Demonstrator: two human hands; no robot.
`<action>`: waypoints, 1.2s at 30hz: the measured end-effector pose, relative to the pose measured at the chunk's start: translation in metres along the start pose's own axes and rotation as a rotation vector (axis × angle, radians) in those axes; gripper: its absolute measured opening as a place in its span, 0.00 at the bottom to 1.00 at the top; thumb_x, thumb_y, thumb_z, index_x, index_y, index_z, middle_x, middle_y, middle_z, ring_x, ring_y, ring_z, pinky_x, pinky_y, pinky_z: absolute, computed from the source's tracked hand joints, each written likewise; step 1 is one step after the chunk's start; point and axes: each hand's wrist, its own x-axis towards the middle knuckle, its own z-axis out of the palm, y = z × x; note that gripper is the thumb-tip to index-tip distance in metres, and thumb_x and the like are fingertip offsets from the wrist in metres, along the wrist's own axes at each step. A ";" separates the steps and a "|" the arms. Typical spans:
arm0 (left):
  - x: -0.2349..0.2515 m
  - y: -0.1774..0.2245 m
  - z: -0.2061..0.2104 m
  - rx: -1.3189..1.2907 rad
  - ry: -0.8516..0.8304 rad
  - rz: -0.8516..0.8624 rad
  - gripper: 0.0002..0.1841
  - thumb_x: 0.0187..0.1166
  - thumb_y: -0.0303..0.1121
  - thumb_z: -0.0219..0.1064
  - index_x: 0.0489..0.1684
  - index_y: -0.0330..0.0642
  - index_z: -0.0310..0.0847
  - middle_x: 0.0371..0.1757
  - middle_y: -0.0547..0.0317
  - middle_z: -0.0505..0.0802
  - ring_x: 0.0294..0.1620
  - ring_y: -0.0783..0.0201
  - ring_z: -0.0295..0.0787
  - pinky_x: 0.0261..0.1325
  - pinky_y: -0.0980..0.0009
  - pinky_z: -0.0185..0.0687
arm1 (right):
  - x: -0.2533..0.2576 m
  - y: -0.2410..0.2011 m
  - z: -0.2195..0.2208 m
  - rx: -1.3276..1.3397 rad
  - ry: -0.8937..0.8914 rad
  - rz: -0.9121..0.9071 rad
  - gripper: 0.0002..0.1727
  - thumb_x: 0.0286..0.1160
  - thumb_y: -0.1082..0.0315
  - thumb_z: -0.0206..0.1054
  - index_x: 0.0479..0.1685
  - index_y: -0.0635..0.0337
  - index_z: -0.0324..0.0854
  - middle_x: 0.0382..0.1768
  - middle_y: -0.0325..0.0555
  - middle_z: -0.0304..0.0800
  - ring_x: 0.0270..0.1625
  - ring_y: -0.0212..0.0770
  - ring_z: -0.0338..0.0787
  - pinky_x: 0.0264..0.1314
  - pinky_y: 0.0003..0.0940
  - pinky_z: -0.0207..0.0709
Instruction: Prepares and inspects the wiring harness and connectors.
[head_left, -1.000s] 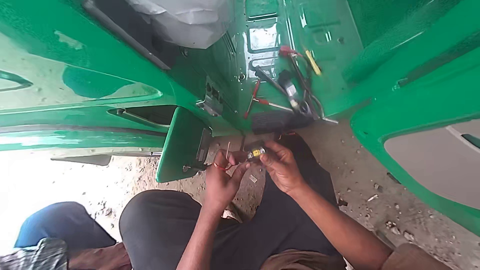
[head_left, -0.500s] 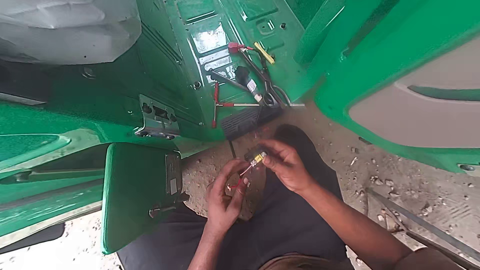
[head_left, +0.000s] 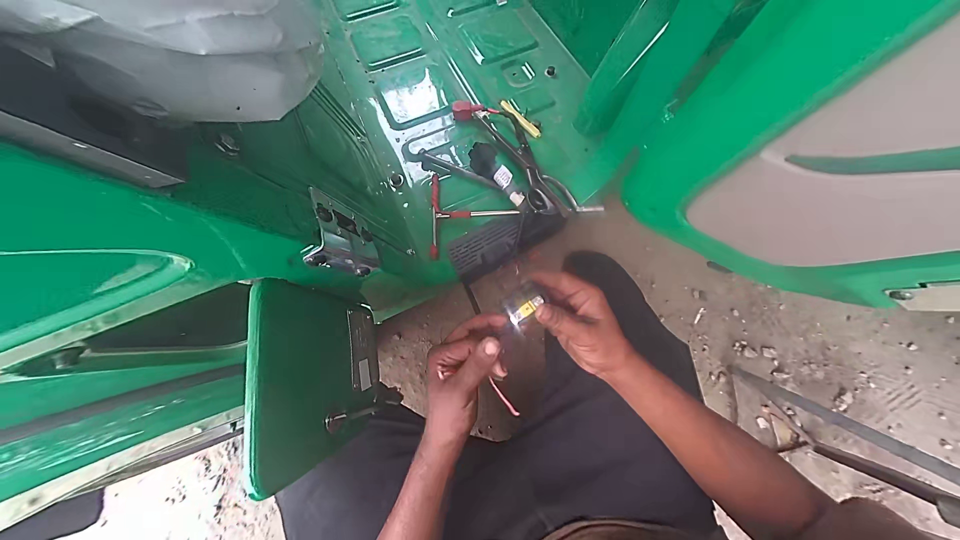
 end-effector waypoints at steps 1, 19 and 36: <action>0.002 0.001 0.007 0.014 0.106 -0.036 0.18 0.80 0.38 0.71 0.17 0.39 0.88 0.53 0.46 0.95 0.53 0.60 0.92 0.56 0.67 0.88 | -0.001 0.000 0.002 -0.010 -0.006 -0.004 0.21 0.78 0.74 0.70 0.70 0.70 0.80 0.53 0.60 0.90 0.52 0.45 0.93 0.60 0.44 0.89; 0.028 0.007 -0.015 0.132 -0.126 -0.131 0.08 0.65 0.25 0.83 0.33 0.33 0.90 0.30 0.54 0.95 0.30 0.64 0.93 0.40 0.68 0.94 | -0.003 0.003 0.011 0.149 -0.033 0.085 0.19 0.76 0.74 0.72 0.67 0.63 0.83 0.53 0.54 0.91 0.52 0.41 0.93 0.62 0.42 0.88; 0.007 -0.020 0.002 0.825 0.048 0.037 0.11 0.82 0.40 0.68 0.42 0.45 0.93 0.31 0.68 0.94 0.29 0.78 0.88 0.36 0.75 0.87 | -0.006 0.007 0.003 -0.727 0.166 -0.284 0.20 0.67 0.73 0.80 0.60 0.63 0.87 0.63 0.50 0.85 0.53 0.42 0.94 0.51 0.39 0.96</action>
